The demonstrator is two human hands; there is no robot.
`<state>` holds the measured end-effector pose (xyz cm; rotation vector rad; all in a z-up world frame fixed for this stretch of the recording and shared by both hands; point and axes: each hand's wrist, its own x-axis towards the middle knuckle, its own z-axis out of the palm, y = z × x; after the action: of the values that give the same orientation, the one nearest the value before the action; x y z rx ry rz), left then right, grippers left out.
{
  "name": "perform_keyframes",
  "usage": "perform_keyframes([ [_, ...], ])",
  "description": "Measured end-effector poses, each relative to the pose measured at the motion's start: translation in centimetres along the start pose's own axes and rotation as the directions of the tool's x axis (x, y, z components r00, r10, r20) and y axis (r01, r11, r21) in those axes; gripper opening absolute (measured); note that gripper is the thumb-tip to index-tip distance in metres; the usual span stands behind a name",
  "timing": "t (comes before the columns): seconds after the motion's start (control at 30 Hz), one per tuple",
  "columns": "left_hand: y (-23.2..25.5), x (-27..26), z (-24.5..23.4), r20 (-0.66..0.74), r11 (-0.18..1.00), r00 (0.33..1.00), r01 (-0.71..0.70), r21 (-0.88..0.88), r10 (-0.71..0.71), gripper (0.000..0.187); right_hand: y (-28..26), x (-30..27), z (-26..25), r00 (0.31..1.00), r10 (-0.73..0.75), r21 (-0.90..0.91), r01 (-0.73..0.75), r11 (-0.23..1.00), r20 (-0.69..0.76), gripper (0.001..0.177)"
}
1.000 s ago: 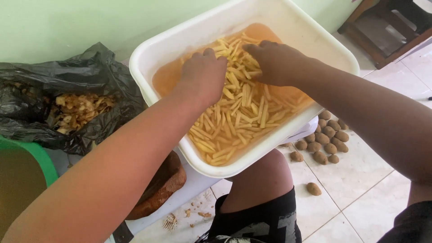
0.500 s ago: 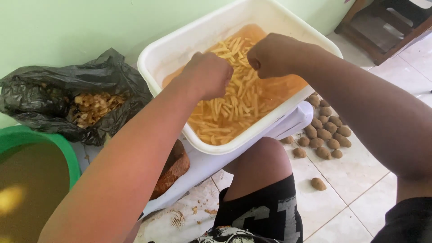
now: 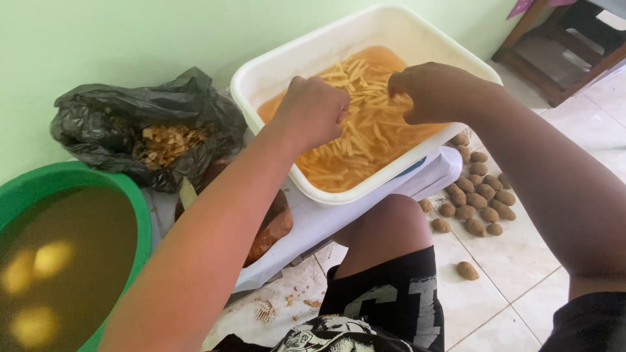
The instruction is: Slicing peeled potatoes into thin strips for french fries using a knife and a wooden cutting board, then placing them in a container of water.
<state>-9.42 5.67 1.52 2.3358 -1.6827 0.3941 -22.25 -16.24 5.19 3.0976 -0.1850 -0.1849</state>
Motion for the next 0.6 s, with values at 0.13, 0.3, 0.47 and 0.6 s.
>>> perform_keyframes([
  [0.13, 1.1, -0.7, -1.5, 0.351, 0.979, 0.921, 0.197, -0.048, -0.168, 0.059, 0.7, 0.2, 1.4, 0.970, -0.068, -0.006, 0.068, 0.998, -0.232, 0.009],
  [0.3, 0.7, -1.8, -2.1, -0.105, 0.998, 0.994, -0.021, -0.054, 0.016, 0.021, -0.4, -1.6, 0.6, 0.921, -0.071, 0.019, 0.085, 0.996, -0.383, 0.007],
  [0.47, 0.7, -2.6, -4.8, 0.125, 1.000, 0.992, 0.007, 0.026, -0.010, 0.067, -1.2, -3.5, 0.4, 0.921, -0.136, -0.038, 0.131, 0.991, -0.365, 0.067],
  [0.6, -0.1, -4.0, -7.0, -0.205, 0.985, 0.964, -0.170, 0.027, 0.172, 0.013, -3.0, -6.1, 0.1, 0.754, -0.012, 0.158, 0.152, 0.976, -0.656, 0.016],
])
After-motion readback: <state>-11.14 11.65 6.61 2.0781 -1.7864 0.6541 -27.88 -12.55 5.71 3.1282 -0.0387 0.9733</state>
